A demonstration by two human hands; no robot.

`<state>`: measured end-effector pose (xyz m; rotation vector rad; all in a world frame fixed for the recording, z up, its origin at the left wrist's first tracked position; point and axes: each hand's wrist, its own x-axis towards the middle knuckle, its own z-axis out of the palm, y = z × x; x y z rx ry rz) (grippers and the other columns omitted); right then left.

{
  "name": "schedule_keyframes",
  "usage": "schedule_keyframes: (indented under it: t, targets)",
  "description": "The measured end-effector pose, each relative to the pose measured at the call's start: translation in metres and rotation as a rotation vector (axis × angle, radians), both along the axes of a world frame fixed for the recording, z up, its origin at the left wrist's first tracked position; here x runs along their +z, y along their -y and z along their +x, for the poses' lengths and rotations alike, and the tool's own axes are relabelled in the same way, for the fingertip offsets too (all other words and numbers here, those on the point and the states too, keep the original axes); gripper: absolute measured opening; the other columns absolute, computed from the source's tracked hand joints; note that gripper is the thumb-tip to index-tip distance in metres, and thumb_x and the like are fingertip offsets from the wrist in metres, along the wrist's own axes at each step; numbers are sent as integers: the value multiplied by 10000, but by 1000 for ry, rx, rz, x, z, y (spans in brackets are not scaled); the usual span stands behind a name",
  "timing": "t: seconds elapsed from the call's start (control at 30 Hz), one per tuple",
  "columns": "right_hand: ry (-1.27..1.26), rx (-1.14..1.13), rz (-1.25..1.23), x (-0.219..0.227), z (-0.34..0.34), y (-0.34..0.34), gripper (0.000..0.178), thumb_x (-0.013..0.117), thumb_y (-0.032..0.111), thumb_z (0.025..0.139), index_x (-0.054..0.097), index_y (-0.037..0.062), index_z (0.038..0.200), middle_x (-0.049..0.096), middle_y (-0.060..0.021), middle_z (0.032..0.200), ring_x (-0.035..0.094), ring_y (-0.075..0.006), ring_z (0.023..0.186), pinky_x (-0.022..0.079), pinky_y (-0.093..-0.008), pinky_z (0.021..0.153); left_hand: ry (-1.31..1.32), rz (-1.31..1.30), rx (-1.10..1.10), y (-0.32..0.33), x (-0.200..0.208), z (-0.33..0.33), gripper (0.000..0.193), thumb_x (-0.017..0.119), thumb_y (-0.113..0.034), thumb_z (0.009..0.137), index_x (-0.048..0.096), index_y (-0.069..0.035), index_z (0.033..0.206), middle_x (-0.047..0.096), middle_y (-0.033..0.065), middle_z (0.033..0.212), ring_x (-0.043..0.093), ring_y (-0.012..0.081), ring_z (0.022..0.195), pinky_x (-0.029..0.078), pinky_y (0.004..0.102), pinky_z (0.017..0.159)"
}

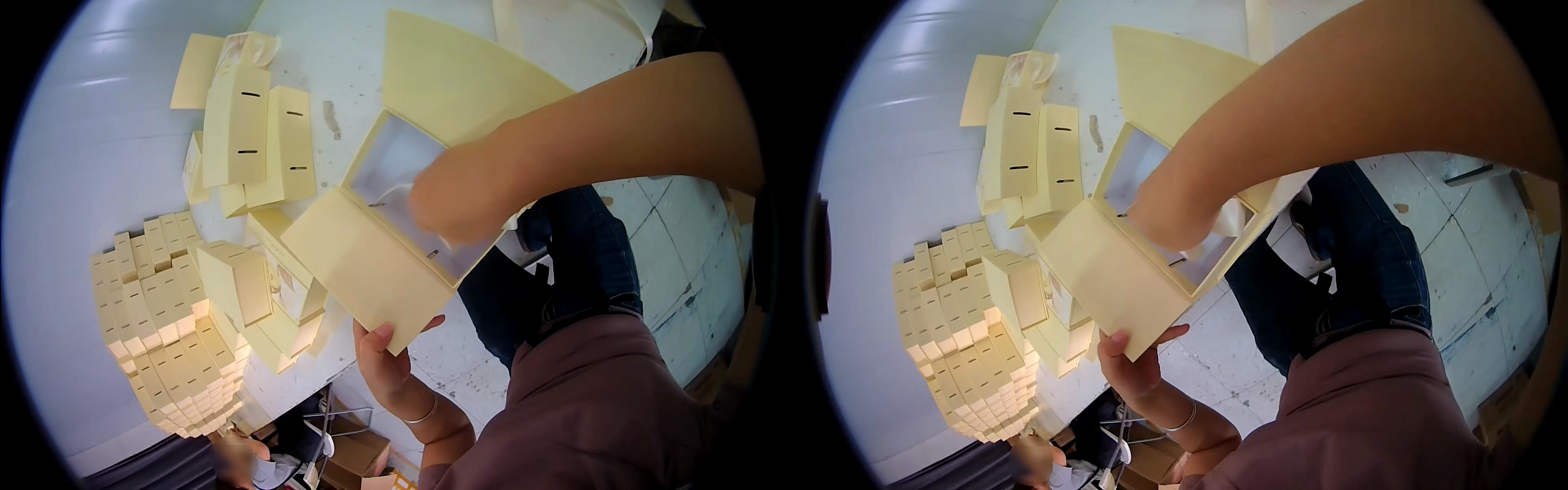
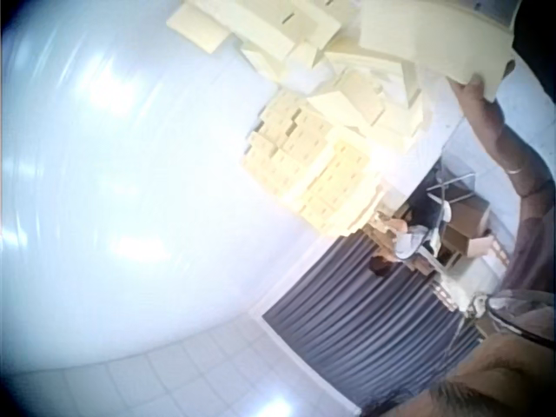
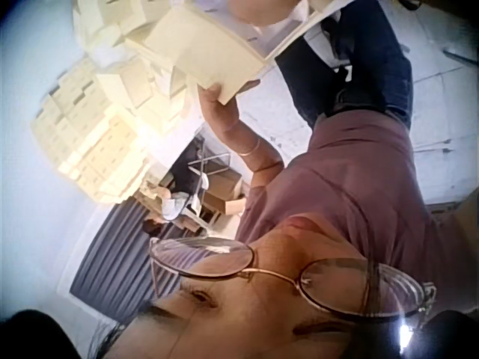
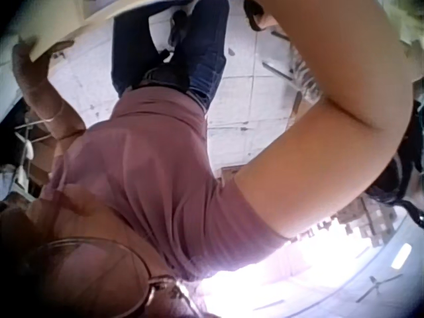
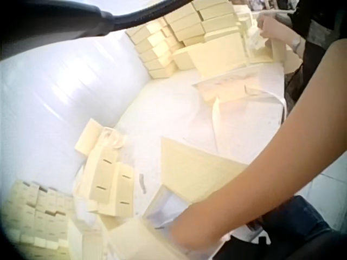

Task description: The person assembles small yellow cardboard boxes by folding flaps and inserting white ribbons. They repeatedly open boxes, place ribbons inside, and close them, stacking finished units on the table.

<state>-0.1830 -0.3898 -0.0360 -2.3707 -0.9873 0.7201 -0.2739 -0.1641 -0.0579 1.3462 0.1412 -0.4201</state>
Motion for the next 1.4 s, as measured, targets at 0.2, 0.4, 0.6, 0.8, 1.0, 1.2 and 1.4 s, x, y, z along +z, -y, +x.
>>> schedule_keyframes:
  t: [0.2,0.4,0.6,0.8,1.0,1.2,1.4]
  targets:
    - [58,36,-32,-5,-1,-5,160,553,25,671,598,-8,821,610,-148,659,618,-336,676,484,-412,587,-74,-267,-40,-13,-12,1,578,475,-161,744,324,133,1218,500,290,1118,564,430,977,528,572,708]
    - [178,286,-227,-9,-6,-2,178,547,46,714,640,-11,856,627,-154,814,610,-321,779,488,-398,655,-81,-301,-16,-12,-13,-1,585,471,-158,759,297,129,1238,469,299,1161,536,448,1018,500,604,748]
    - [196,344,-335,-9,-8,-7,210,532,59,714,653,15,880,636,-115,839,607,-292,761,469,-402,674,-87,-279,-12,-10,-12,-2,601,471,-158,758,281,129,1250,451,299,1186,517,460,1039,479,614,781]
    - [171,290,-338,-19,-7,-16,65,559,88,595,618,70,615,590,-88,592,535,-243,528,330,-338,687,-93,-264,8,-7,-10,-2,623,495,-170,753,277,128,1256,447,297,1193,511,465,1046,473,615,791]
    - [106,306,-415,-14,-3,-22,90,542,82,594,617,55,636,583,-90,598,501,-249,511,319,-336,726,-58,-274,-56,-12,-14,-4,608,453,-175,773,266,96,1284,438,279,1222,483,460,1086,427,650,829]
    - [199,555,-495,-16,-1,-27,376,642,-15,652,652,117,1004,606,-79,938,547,-284,855,400,-471,681,-11,-286,-21,-10,-18,-6,584,426,-255,830,272,44,1307,452,237,1231,482,450,1091,405,682,827]
    - [109,334,-268,-35,1,-34,248,557,101,730,645,76,960,612,-63,876,556,-251,827,354,-506,736,465,441,-46,1,-53,-10,366,554,-147,836,487,-20,1173,560,139,1113,550,303,1017,461,461,805]
